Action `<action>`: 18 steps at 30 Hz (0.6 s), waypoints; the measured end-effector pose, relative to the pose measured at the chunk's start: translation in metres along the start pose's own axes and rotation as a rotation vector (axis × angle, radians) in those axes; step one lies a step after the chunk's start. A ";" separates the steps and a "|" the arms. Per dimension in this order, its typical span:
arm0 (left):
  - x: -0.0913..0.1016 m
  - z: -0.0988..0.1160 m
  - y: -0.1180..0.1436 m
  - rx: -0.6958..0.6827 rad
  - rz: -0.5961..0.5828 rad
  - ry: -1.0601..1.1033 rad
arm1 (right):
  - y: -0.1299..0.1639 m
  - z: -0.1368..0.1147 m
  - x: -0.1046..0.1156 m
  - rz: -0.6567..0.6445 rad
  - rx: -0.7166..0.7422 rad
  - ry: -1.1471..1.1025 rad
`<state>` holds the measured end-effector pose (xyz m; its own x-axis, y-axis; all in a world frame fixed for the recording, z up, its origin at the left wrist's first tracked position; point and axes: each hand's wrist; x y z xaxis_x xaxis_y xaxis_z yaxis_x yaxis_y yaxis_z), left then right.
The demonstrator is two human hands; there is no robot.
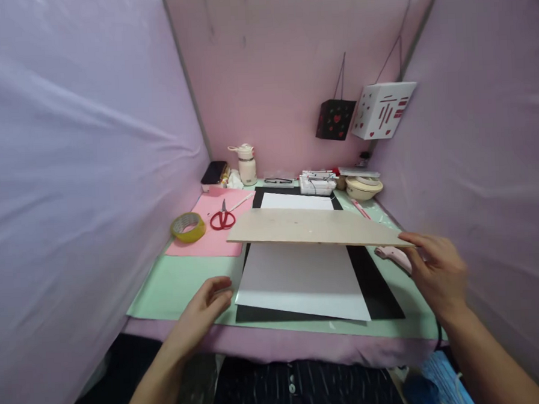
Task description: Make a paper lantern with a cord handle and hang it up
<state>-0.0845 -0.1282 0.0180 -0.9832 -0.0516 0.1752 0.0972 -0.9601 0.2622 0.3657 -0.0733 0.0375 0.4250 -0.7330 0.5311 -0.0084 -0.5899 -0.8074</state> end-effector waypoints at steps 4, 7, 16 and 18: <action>-0.005 0.016 0.002 0.104 -0.031 0.083 | 0.005 0.001 0.001 -0.025 -0.042 0.014; -0.006 0.026 -0.003 0.198 -0.045 0.123 | 0.013 0.000 0.002 -0.041 -0.047 0.022; -0.018 0.024 -0.021 0.453 -0.251 0.349 | 0.033 -0.002 0.000 -0.021 -0.021 -0.045; -0.028 0.024 -0.026 0.516 -0.325 0.357 | 0.037 0.000 -0.002 0.002 -0.007 -0.050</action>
<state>-0.0557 -0.0952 0.0294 -0.9568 0.0434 -0.2874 -0.2359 -0.6936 0.6806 0.3645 -0.0939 0.0065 0.4701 -0.7162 0.5159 -0.0152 -0.5909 -0.8066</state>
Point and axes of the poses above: each hand's wrist, its own y-axis away from the middle knuckle, its own x-axis out of the back of the hand, z = x × y, and after that the axes turned 3 degrees about x, right-handed
